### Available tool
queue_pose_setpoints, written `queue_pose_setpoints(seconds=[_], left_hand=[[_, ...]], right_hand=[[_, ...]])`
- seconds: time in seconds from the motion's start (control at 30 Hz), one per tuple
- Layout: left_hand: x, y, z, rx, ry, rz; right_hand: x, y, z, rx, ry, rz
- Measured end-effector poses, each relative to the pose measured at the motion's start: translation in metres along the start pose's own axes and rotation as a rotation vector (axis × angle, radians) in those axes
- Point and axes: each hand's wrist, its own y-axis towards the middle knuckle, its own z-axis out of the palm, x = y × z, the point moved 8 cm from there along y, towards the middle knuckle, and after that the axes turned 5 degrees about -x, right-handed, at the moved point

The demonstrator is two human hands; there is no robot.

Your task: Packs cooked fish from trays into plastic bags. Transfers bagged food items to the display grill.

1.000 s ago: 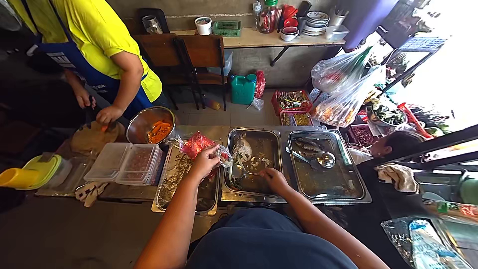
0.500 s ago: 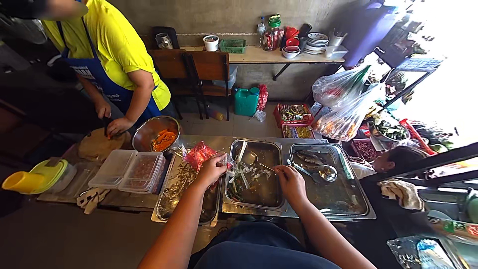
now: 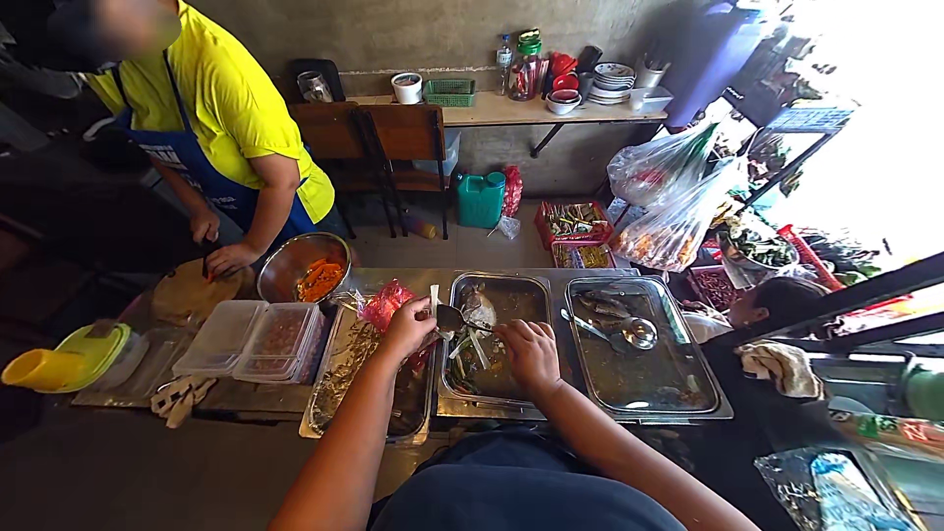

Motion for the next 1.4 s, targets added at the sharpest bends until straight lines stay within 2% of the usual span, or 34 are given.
queue_pose_setpoints(seconds=[0.17,0.23,0.37,0.57,0.67,0.77,0.83,0.93,1.07,1.17,1.27,1.4], left_hand=[[-0.005,-0.006,-0.009,-0.014,0.031,0.054],[-0.008,-0.012,-0.014,-0.029,0.036,0.077],[-0.011,-0.019,-0.027,-0.090,-0.059,0.128],[-0.024,-0.017,-0.044,-0.173,-0.289,0.055],[-0.050,-0.022,-0.057,-0.166,-0.417,0.036],[-0.087,-0.034,-0.074,-0.162,-0.462,0.105],[-0.102,-0.040,-0.079,-0.168,-0.448,0.131],[-0.102,-0.039,-0.070,-0.148,-0.469,0.104],[-0.099,-0.039,-0.053,-0.189,-0.564,0.080],[-0.100,-0.044,-0.050,-0.269,-0.486,0.177],[-0.098,-0.046,-0.043,-0.294,-0.435,0.201],[-0.107,-0.049,-0.042,-0.280,-0.405,0.257]], right_hand=[[0.035,0.037,0.001,0.310,-0.058,-0.103],[0.050,0.048,-0.001,0.377,-0.084,-0.149],[0.076,0.059,-0.012,0.196,-0.161,-0.333],[0.087,0.081,-0.018,0.128,-0.162,-0.421],[0.095,0.100,-0.048,0.015,-0.126,-0.464],[0.100,0.118,-0.094,-0.067,-0.140,-0.465],[0.097,0.125,-0.121,-0.104,-0.153,-0.420],[0.075,0.130,-0.153,-0.110,-0.139,-0.267],[0.000,0.101,-0.167,0.020,-0.050,0.078],[-0.058,0.043,-0.132,0.337,-0.023,0.320],[-0.077,-0.024,-0.080,0.670,-0.033,0.490],[-0.079,-0.076,-0.043,0.709,-0.010,0.519]])
